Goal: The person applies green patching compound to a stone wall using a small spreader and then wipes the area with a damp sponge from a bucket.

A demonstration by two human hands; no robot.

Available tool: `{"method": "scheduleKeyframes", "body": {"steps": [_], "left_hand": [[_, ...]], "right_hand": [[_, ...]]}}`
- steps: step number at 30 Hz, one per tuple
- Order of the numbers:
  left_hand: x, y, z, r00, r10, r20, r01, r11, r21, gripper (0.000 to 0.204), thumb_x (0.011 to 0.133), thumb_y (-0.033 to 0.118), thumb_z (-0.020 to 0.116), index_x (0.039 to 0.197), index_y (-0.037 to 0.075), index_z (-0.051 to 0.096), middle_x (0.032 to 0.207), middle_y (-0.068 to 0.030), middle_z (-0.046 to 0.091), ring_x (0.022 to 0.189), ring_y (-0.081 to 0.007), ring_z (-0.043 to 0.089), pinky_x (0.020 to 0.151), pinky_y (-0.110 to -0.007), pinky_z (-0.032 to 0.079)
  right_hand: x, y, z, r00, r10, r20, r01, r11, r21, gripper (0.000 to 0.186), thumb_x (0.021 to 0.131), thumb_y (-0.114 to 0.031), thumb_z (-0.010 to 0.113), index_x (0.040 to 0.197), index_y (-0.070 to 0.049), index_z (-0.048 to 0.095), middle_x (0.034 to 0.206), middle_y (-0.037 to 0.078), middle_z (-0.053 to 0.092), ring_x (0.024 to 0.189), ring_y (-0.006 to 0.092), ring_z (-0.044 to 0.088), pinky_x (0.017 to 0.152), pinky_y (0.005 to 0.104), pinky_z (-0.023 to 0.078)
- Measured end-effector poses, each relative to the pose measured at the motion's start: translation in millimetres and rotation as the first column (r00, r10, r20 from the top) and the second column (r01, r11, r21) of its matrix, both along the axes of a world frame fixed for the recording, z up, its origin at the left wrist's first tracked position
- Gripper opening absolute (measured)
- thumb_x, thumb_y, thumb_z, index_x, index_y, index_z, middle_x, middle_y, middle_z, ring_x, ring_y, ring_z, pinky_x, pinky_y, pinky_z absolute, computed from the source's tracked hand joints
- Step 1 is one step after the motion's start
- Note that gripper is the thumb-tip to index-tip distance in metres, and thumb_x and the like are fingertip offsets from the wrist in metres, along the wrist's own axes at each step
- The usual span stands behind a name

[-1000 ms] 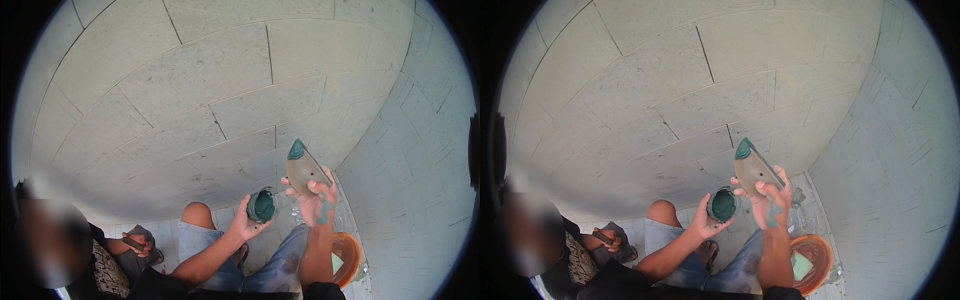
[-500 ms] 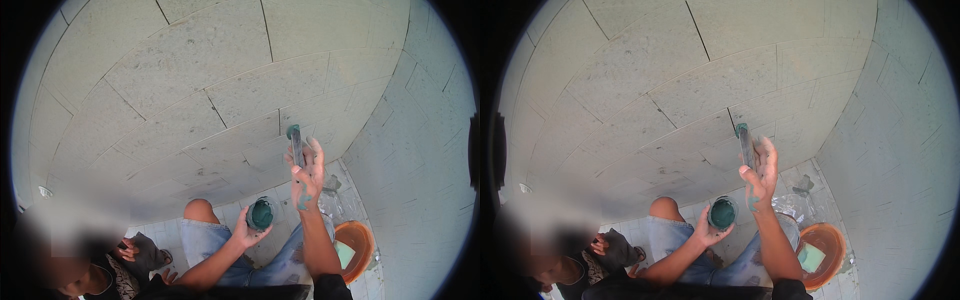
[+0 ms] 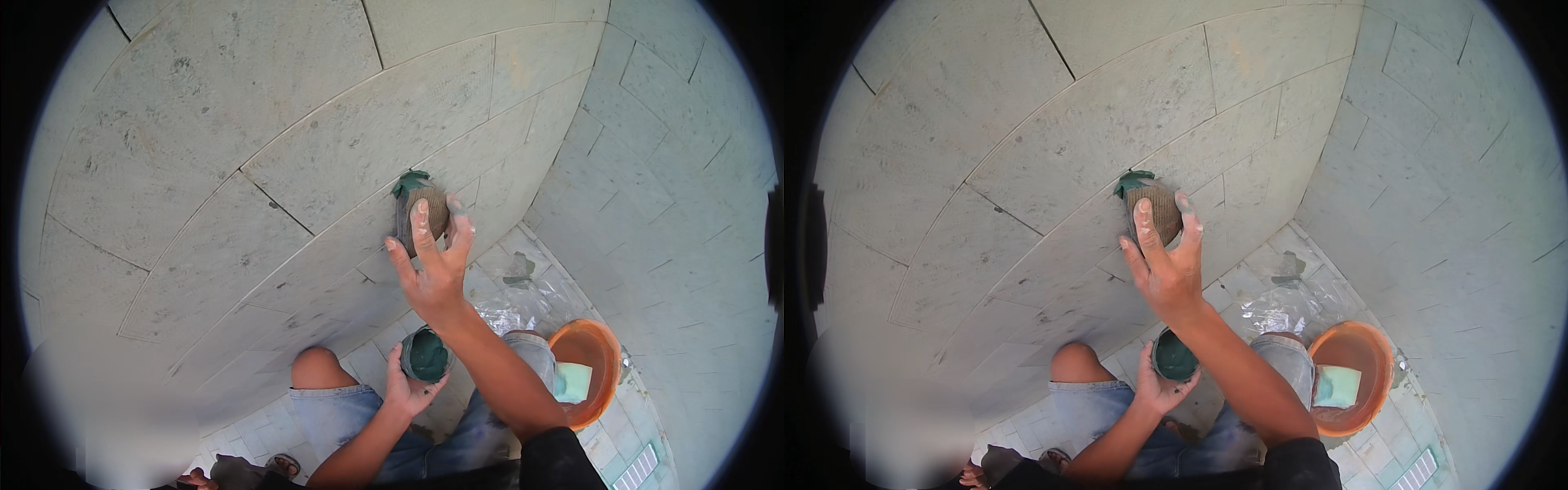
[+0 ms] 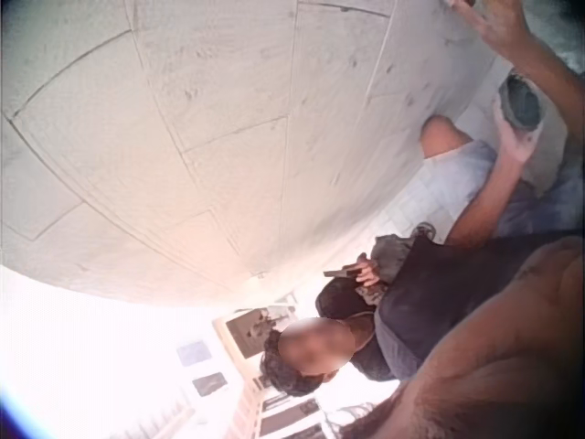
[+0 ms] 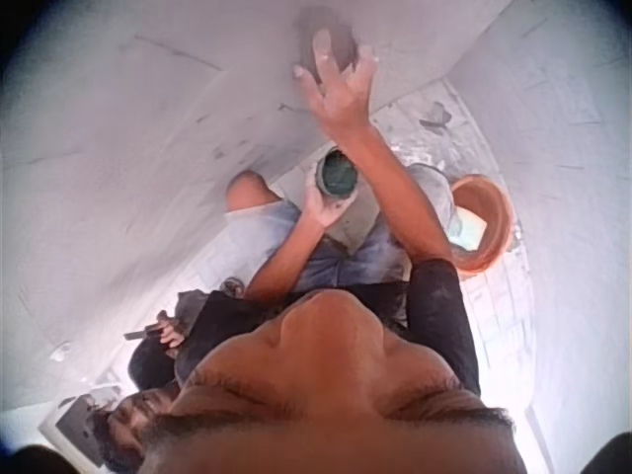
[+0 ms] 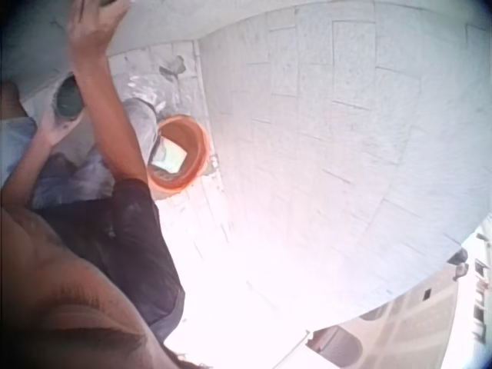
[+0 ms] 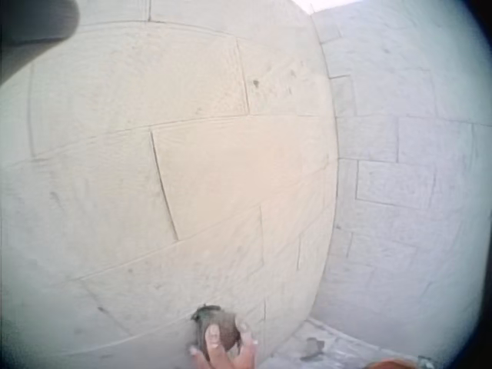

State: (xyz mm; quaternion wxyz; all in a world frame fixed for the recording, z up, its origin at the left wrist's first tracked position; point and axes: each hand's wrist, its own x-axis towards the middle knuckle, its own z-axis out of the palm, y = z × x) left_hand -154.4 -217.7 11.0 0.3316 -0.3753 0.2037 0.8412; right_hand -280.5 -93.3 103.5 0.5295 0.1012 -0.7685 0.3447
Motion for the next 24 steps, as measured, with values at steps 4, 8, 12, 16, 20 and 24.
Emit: {"method": "scheduleKeyframes", "body": {"steps": [4, 8, 12, 16, 20, 24], "left_hand": [[0.4, -2.7, -4.6, 1.0, 0.001, -0.024, -0.001, 1.0, 0.003, 0.057, 0.088, 0.056, 0.053, 0.121, 0.011, 0.055, 0.124, -0.011, 0.056, 0.11, -0.0282, 0.055, 0.092, -0.045, 0.049], [-1.7, -0.8, -4.8, 1.0, 0.004, -0.022, -0.004, 1.0, 0.018, 0.059, 0.088, 0.058, 0.052, 0.122, 0.01, 0.055, 0.122, -0.011, 0.057, 0.11, -0.0284, 0.055, 0.092, -0.045, 0.049], [-1.4, -2.8, 0.4, 0.999, 0.0, -0.043, 0.002, 0.998, 0.058, 0.059, 0.088, 0.054, 0.056, 0.127, 0.01, 0.051, 0.127, -0.011, 0.054, 0.112, -0.028, 0.054, 0.095, -0.046, 0.047], [-3.4, 2.6, 4.6, 0.999, 0.012, -0.034, -0.01, 0.999, 0.049, 0.06, 0.086, 0.057, 0.056, 0.124, 0.01, 0.053, 0.124, -0.0116, 0.055, 0.109, -0.0286, 0.054, 0.091, -0.045, 0.049], [-5.2, 9.5, 13.6, 0.997, 0.047, -0.054, -0.046, 0.998, 0.031, 0.059, 0.086, 0.057, 0.057, 0.122, 0.011, 0.055, 0.123, -0.0113, 0.055, 0.107, -0.0282, 0.054, 0.09, -0.044, 0.05], [-5.8, 3.5, 29.0, 0.991, 0.103, -0.085, -0.099, 0.994, 0.048, 0.057, 0.085, 0.056, 0.059, 0.122, 0.012, 0.055, 0.121, -0.0106, 0.055, 0.107, -0.0269, 0.054, 0.09, -0.043, 0.051]], "right_hand": [[14.0, 3.5, -16.8, 0.992, 0.034, 0.124, -0.032, 0.999, -0.022, 0.06, 0.072, -0.003, 0.075, 0.129, 0.004, 0.055, 0.12, 0.026, 0.041, 0.11, 0.0362, 0.049, 0.09, 0.0431, 0.045], [38.4, 28.5, 10.7, 0.98, 0.089, 0.178, -0.077, 0.994, -0.076, 0.057, 0.067, -0.003, 0.067, 0.124, 0.002, 0.061, 0.113, 0.027, 0.049, 0.098, 0.0347, 0.055, 0.085, 0.0396, 0.047], [37.1, 40.8, 51.3, 0.993, 0.088, 0.083, -0.084, 0.995, -0.049, 0.056, 0.069, -0.005, 0.065, 0.125, -0.004, 0.062, 0.115, 0.03, 0.049, 0.1, 0.0386, 0.053, 0.086, 0.0425, 0.047], [25.9, 41.2, 57.5, 0.995, 0.057, 0.083, -0.059, 0.998, 0.027, 0.057, 0.068, -0.002, 0.065, 0.124, -0.009, 0.064, 0.116, 0.031, 0.049, 0.104, 0.0439, 0.05, 0.088, 0.0477, 0.045], [30.6, 50.4, 16.6, 0.977, -0.028, 0.21, 0.0, 0.991, 0.132, 0.057, 0.07, -0.004, 0.067, 0.126, -0.012, 0.063, 0.119, 0.031, 0.048, 0.106, 0.0415, 0.05, 0.091, 0.0429, 0.044], [46.6, 56.2, -6.9, 0.925, 0.156, 0.348, -0.14, 0.988, -0.072, 0.055, 0.072, -0.003, 0.065, 0.127, -0.008, 0.062, 0.119, 0.028, 0.05, 0.108, 0.0394, 0.052, 0.094, 0.044, 0.044]]}}
